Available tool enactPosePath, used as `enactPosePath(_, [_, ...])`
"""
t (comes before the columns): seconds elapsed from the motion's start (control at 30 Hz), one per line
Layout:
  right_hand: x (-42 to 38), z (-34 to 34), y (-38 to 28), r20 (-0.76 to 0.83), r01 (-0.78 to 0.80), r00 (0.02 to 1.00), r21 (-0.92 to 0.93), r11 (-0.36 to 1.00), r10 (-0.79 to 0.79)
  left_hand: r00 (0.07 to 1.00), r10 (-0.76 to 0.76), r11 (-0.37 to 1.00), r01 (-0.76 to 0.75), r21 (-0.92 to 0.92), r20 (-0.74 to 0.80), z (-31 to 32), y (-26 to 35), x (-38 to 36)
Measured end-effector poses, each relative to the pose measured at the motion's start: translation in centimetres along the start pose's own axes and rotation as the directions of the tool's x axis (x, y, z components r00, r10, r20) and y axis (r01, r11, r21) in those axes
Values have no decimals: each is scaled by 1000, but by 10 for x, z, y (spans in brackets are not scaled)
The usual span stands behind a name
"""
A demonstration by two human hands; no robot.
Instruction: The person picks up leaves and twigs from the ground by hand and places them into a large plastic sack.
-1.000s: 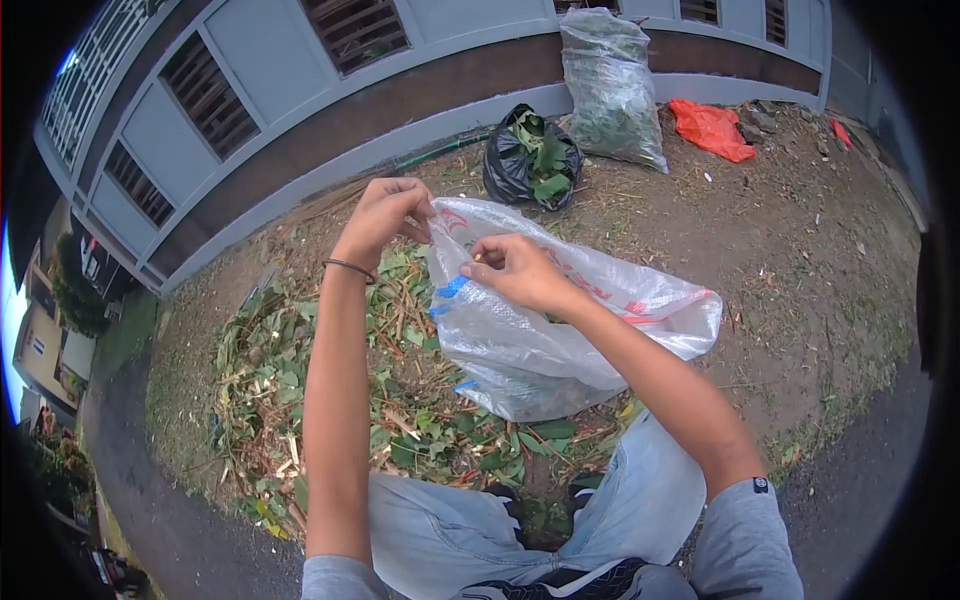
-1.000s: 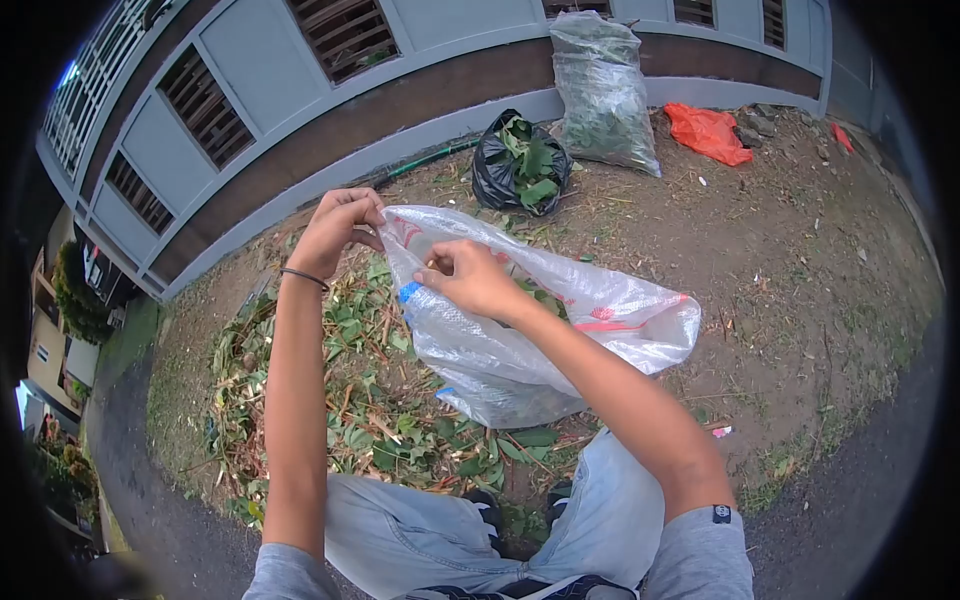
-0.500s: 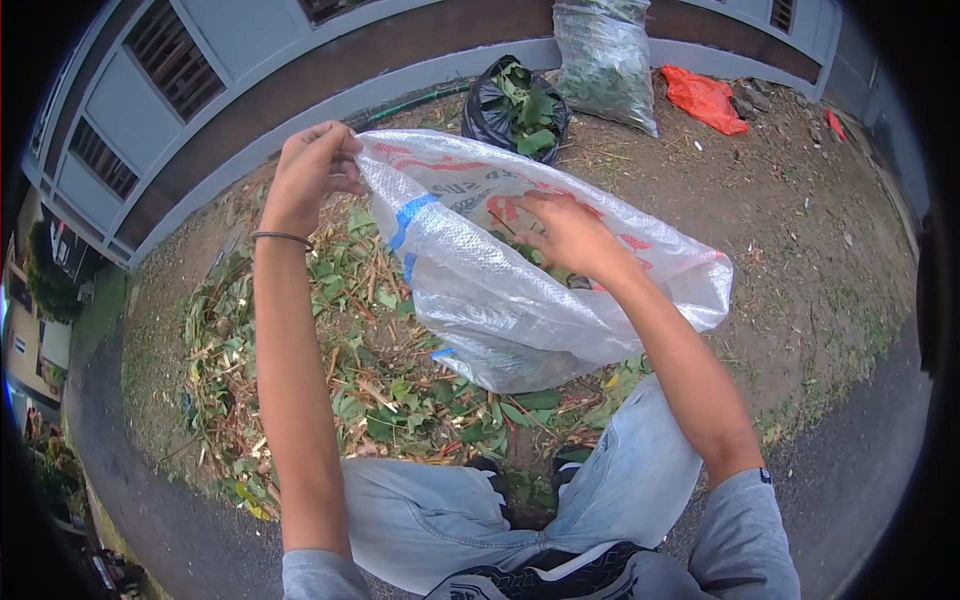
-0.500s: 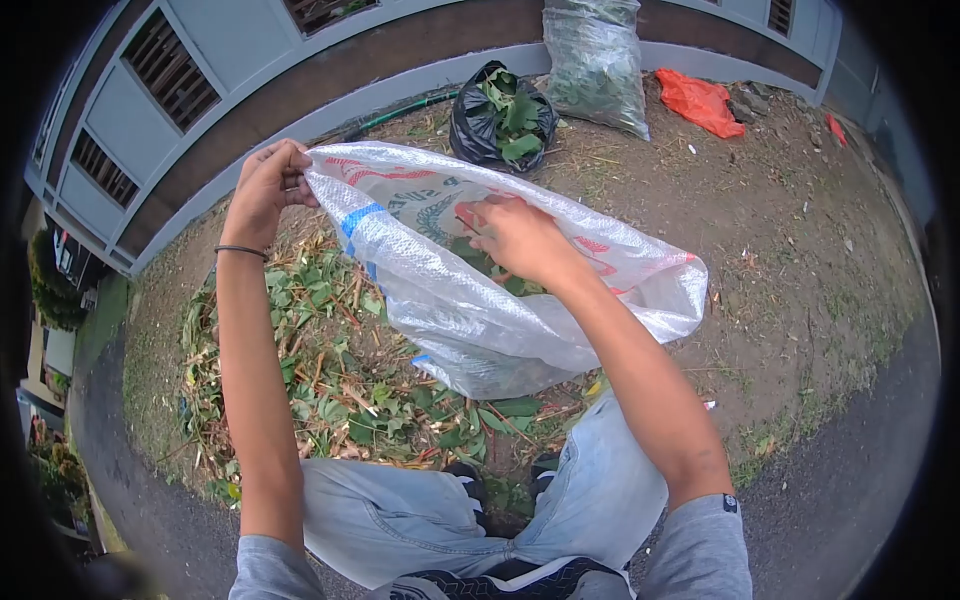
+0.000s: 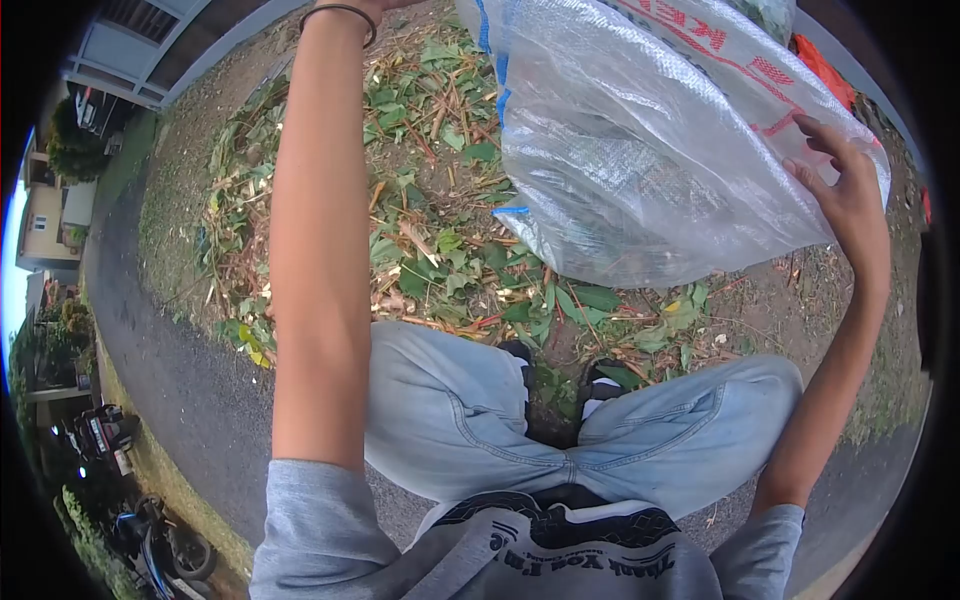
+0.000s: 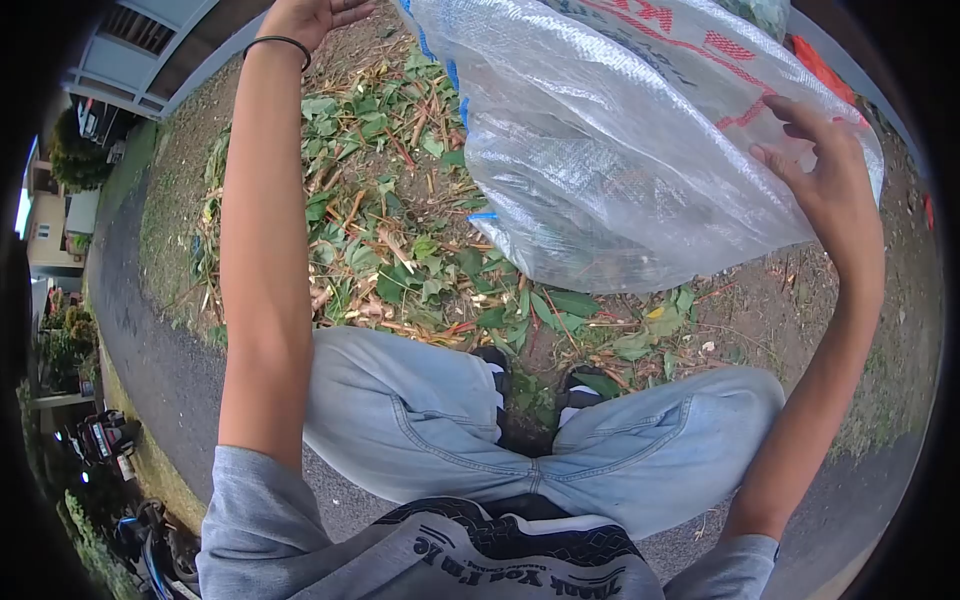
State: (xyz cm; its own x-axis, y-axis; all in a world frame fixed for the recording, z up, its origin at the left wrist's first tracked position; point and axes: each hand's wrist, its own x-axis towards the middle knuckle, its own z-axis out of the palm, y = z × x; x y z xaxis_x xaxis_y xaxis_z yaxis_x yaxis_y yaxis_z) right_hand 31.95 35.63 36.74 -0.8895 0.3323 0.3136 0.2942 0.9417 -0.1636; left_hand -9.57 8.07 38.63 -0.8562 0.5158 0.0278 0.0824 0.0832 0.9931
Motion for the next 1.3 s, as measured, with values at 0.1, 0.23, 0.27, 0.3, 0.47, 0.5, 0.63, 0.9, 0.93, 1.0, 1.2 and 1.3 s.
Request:
enactPosePath(0.1, [13,-15,13,-298,89,945,-171,981,-138,1000,-2,1000,2,22,9,-12,-5,-2])
enactPosePath(0.23, [18,-1,68,-506,-136,859,-364,922,-73,997,-15,994,7,111,77,-29,-11,-17])
enactPosePath(0.27, [21,5,80,-530,-182,846,-390,903,-59,998,-35,990,26,137,59,-29,-9,-21])
enactPosePath(0.3, [24,10,89,-554,-229,832,-413,881,-44,998,-34,989,27,144,51,-34,-10,-21])
enactPosePath(0.47, [23,26,137,-415,-380,812,154,912,409,974,-39,978,-9,209,222,-41,-9,-37])
enactPosePath(0.5, [27,29,140,-415,-380,811,161,911,412,969,-34,972,-25,236,244,-42,-8,-39])
enactPosePath(0.63, [36,14,78,-545,-140,748,426,894,377,974,-23,978,-26,209,226,-42,-11,-44])
enactPosePath(0.9, [20,-16,-24,-633,168,716,565,808,294,920,-390,719,329,612,-36,-64,-173,-40])
enactPosePath(0.93, [19,-17,-25,-632,168,733,525,834,250,922,-386,466,221,857,-28,-85,-240,-38])
enactPosePath(1.0, [15,-16,-29,-634,158,735,505,848,240,892,-450,52,-22,998,43,-77,-280,-102])
enactPosePath(1.2, [8,-12,-24,-618,-66,704,431,900,349,819,-493,-69,-374,925,294,-75,-384,-167])
enactPosePath(1.3, [8,-10,-24,-612,-132,688,424,896,391,791,-540,10,-335,942,287,-90,-398,-183])
